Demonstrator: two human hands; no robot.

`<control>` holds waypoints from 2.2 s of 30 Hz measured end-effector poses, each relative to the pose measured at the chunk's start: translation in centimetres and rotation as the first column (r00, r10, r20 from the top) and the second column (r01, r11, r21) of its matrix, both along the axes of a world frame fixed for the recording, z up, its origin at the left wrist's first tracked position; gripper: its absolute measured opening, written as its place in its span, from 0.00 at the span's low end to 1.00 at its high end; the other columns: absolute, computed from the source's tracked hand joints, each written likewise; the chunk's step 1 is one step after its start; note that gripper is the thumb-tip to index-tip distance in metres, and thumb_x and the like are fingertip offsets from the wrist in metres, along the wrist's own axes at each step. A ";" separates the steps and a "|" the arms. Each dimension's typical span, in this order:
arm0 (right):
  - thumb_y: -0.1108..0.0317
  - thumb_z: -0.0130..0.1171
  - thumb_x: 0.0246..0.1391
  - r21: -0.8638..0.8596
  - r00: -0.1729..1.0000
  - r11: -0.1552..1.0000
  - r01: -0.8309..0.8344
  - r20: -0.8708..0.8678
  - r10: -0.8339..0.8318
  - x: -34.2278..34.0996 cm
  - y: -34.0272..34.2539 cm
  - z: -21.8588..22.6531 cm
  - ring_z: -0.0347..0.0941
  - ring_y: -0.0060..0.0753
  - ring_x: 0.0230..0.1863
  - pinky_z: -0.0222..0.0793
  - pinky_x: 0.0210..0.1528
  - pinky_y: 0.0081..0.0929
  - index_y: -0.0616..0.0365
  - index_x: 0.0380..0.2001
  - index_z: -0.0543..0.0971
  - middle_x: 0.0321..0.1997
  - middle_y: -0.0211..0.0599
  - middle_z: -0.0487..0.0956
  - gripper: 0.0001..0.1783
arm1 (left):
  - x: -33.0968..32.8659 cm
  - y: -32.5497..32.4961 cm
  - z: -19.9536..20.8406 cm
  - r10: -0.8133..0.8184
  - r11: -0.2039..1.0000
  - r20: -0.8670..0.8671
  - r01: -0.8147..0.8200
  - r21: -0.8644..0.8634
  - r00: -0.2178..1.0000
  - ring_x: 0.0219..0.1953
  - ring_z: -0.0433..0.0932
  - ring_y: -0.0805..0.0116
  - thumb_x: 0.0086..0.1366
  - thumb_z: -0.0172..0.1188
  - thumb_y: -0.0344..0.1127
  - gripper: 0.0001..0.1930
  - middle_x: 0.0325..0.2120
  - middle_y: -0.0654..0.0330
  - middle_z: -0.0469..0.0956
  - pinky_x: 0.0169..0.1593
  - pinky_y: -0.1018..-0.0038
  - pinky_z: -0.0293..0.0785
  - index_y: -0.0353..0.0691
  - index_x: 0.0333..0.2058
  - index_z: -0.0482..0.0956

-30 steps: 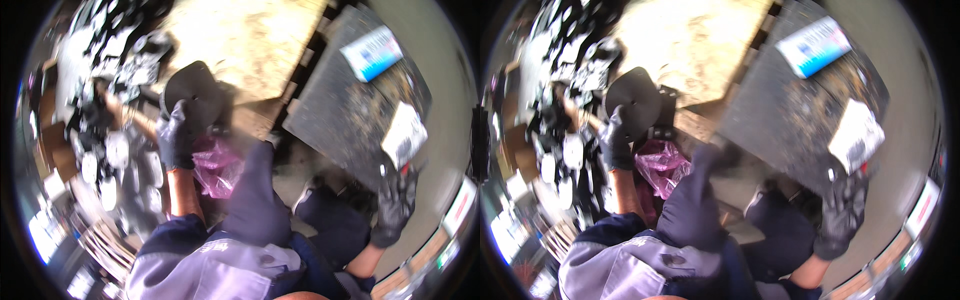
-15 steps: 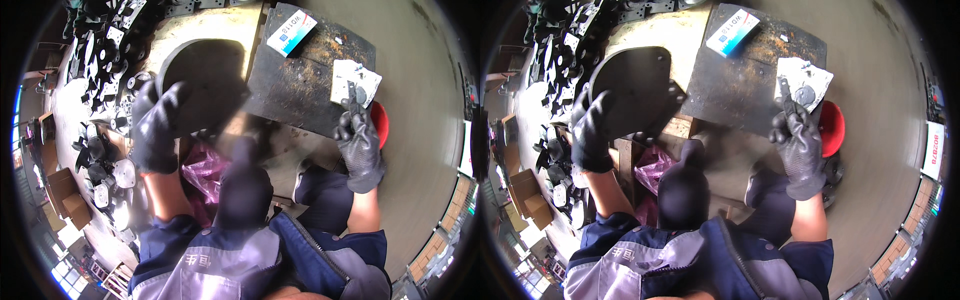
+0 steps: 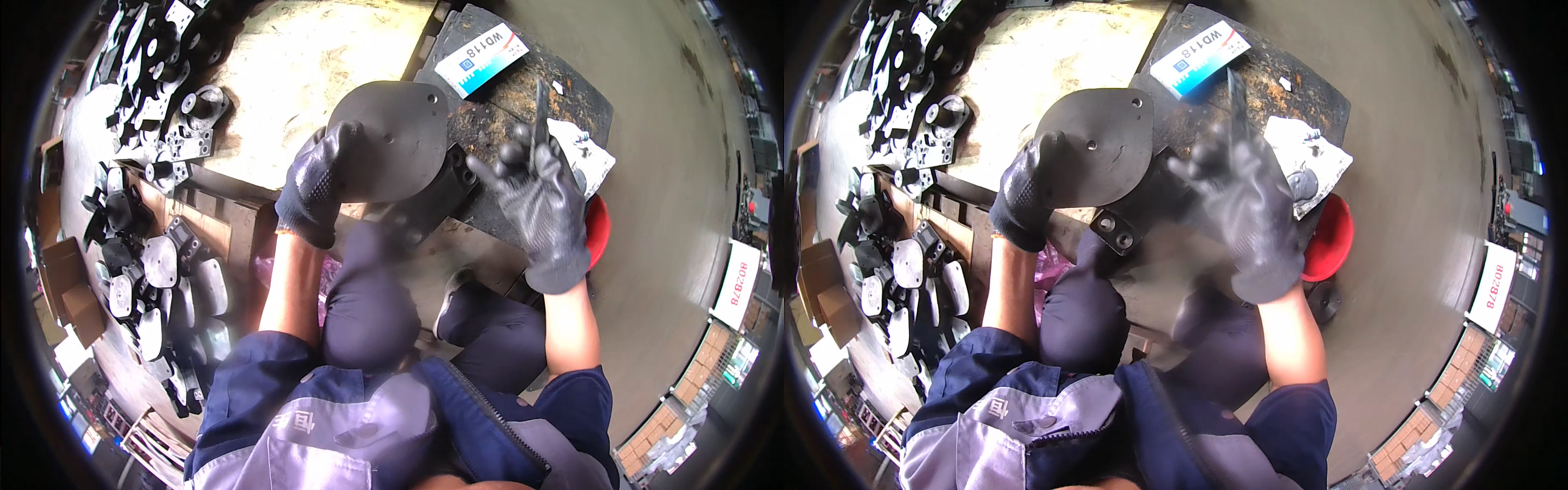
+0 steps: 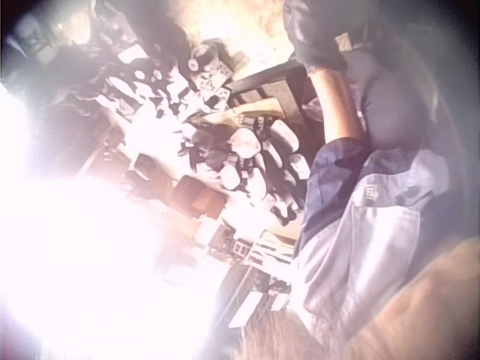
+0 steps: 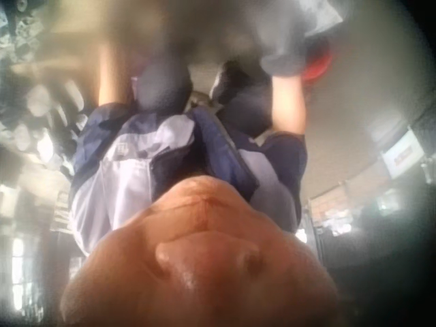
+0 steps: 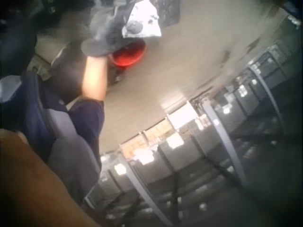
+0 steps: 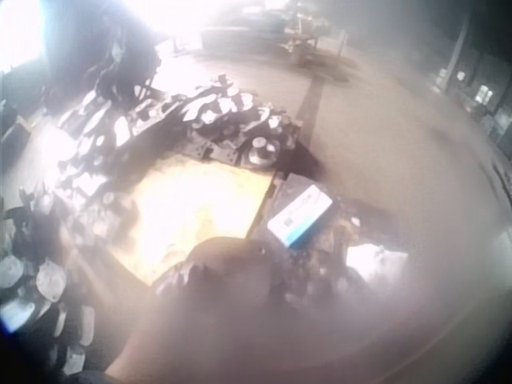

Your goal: The person applies a white adhesive from a tube onto a small metal part and then rubs it in with a cloth. They then pick up a larger metal part and apply the adhesive to its surface, rubbing it in with the cloth.

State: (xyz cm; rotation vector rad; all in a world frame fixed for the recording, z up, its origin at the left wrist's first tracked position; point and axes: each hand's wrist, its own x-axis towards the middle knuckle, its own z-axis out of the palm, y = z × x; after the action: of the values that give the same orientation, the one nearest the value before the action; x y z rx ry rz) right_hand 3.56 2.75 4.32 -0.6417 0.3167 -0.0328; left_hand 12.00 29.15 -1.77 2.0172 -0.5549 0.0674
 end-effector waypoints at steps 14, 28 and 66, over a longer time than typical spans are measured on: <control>0.64 0.48 0.64 -0.122 0.994 0.992 0.039 0.102 -0.026 7.6 1.5 -3.0 0.75 0.36 0.37 0.63 0.62 0.56 0.65 0.47 0.73 0.35 0.41 0.79 0.16 | -0.6 0.4 0.3 0.047 0.999 -0.037 -0.046 0.024 0.998 0.38 0.76 0.72 0.69 0.51 0.41 0.16 0.38 0.58 0.77 0.36 0.78 0.71 0.37 0.46 0.79; 0.70 0.50 0.63 -0.896 0.984 0.417 -0.152 -0.099 0.146 -0.6 2.1 -1.9 0.66 0.13 0.22 0.61 0.23 0.13 0.61 0.54 0.73 0.23 0.28 0.75 0.17 | -0.1 -1.1 1.1 0.055 0.971 -0.267 -0.114 -0.209 0.962 0.41 0.77 0.67 0.69 0.51 0.45 0.19 0.38 0.55 0.80 0.47 0.73 0.71 0.36 0.45 0.79; 0.60 0.58 0.52 -0.492 0.831 -0.801 -0.343 -0.556 -0.014 0.4 8.6 2.4 0.79 0.45 0.32 0.74 0.37 0.38 0.52 0.42 0.78 0.29 0.42 0.79 0.15 | 0.1 -1.9 -2.0 -0.026 0.925 0.027 0.034 -0.379 0.999 0.35 0.79 0.53 0.66 0.51 0.27 0.17 0.36 0.51 0.78 0.39 0.67 0.77 0.47 0.53 0.72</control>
State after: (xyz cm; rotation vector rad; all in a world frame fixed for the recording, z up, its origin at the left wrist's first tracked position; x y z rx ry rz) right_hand 3.92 11.32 6.69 -3.1374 0.1201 0.4489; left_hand 12.07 27.27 -3.72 1.6301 -0.5403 0.1653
